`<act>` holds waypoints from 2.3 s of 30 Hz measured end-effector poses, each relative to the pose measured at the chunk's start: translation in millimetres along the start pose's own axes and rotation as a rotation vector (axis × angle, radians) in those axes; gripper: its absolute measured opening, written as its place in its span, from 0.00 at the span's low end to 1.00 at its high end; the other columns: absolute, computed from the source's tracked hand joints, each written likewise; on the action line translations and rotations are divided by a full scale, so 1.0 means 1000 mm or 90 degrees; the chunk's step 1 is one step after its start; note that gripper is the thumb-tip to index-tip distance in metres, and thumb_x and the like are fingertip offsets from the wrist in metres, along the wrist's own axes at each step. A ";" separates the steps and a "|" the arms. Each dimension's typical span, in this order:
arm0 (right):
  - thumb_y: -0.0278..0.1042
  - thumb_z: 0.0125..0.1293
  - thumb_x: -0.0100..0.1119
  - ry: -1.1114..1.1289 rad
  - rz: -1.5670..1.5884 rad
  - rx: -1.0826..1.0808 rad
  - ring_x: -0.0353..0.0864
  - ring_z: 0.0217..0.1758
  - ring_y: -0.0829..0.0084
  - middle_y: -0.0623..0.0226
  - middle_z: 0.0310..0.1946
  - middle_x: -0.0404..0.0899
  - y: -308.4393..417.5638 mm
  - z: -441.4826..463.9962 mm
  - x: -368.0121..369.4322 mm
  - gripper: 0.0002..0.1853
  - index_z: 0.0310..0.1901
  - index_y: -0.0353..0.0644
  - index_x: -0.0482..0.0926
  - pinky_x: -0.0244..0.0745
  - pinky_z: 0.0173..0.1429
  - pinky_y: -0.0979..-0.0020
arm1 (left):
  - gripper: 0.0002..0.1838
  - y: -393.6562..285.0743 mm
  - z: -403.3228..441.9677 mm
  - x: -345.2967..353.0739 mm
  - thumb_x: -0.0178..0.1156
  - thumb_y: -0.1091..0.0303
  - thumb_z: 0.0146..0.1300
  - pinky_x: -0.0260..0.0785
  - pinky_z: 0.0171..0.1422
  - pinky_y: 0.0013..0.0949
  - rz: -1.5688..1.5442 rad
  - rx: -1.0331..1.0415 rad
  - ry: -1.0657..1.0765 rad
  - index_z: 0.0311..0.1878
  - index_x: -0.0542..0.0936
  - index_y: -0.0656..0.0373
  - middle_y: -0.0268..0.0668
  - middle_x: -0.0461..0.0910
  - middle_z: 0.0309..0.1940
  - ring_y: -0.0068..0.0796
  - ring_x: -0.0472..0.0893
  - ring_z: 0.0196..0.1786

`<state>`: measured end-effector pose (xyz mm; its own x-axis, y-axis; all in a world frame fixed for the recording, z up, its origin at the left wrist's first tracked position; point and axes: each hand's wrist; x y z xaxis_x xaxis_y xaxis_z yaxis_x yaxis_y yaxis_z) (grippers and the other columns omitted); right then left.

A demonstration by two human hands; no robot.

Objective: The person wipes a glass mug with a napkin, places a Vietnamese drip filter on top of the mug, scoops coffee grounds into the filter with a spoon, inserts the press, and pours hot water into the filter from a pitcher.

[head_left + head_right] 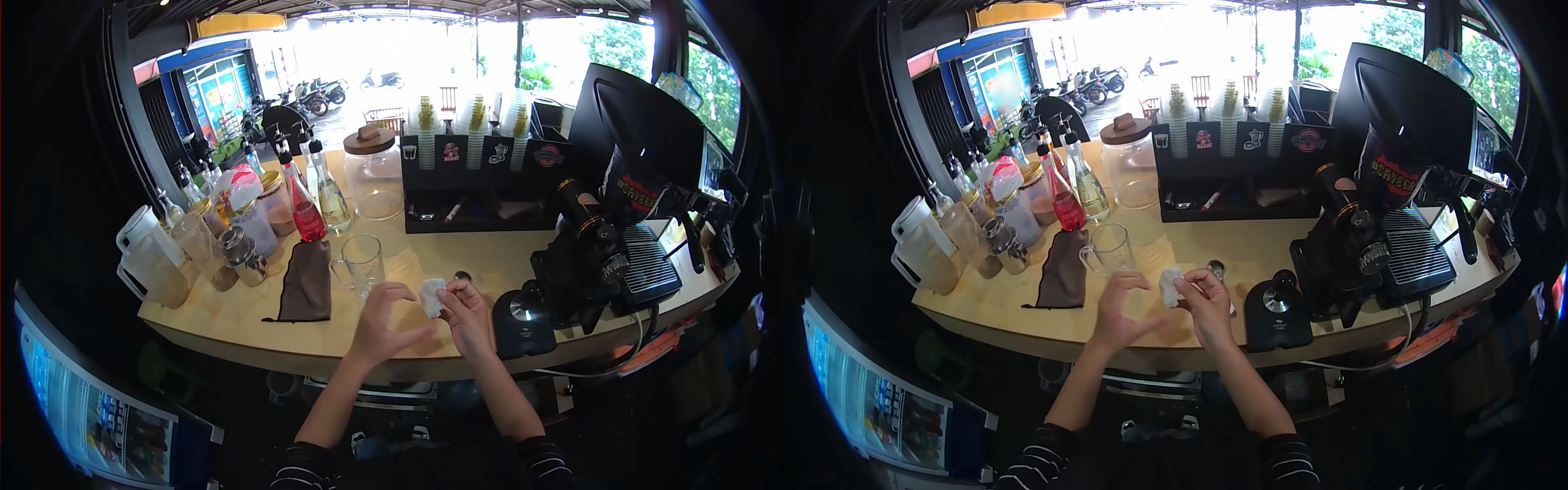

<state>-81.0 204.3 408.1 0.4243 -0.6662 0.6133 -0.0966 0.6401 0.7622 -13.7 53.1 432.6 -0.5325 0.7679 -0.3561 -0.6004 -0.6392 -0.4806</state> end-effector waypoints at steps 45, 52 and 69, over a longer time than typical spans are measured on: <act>0.32 0.66 0.59 0.180 -0.175 0.072 0.81 0.36 0.76 0.64 0.36 0.81 0.010 -0.008 -0.012 0.12 0.46 0.33 0.75 0.78 0.42 0.76 | 0.11 -0.001 0.034 0.029 0.58 0.75 0.64 0.68 0.27 0.17 -0.266 -0.277 -0.133 0.47 0.68 0.61 0.34 0.73 0.40 0.14 0.76 0.32; 0.32 0.67 0.59 0.142 -0.195 -0.016 0.79 0.31 0.80 0.68 0.30 0.81 0.001 -0.008 0.000 0.08 0.37 0.36 0.75 0.76 0.39 0.77 | 0.10 -0.006 0.027 0.038 0.59 0.73 0.63 0.64 0.21 0.17 -0.145 -0.236 -0.128 0.45 0.70 0.63 0.34 0.76 0.37 0.14 0.74 0.24; 0.24 0.64 0.59 0.017 -0.167 -0.059 0.79 0.36 0.80 0.66 0.34 0.82 0.011 -0.010 -0.013 0.08 0.44 0.35 0.77 0.74 0.41 0.77 | 0.22 0.019 0.001 0.027 0.58 0.73 0.65 0.73 0.45 0.25 -0.453 -0.385 0.078 0.61 0.67 0.61 0.34 0.78 0.40 0.18 0.78 0.40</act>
<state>-79.0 224.0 406.8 0.4478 -0.8042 0.3908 0.1019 0.4801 0.8712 -40.3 61.5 414.9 -0.0719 0.9907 0.1157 -0.3304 0.0858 -0.9399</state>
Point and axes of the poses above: each hand's wrist, its own z-axis towards the middle knuckle, its own x-axis out of the palm, y = z × x
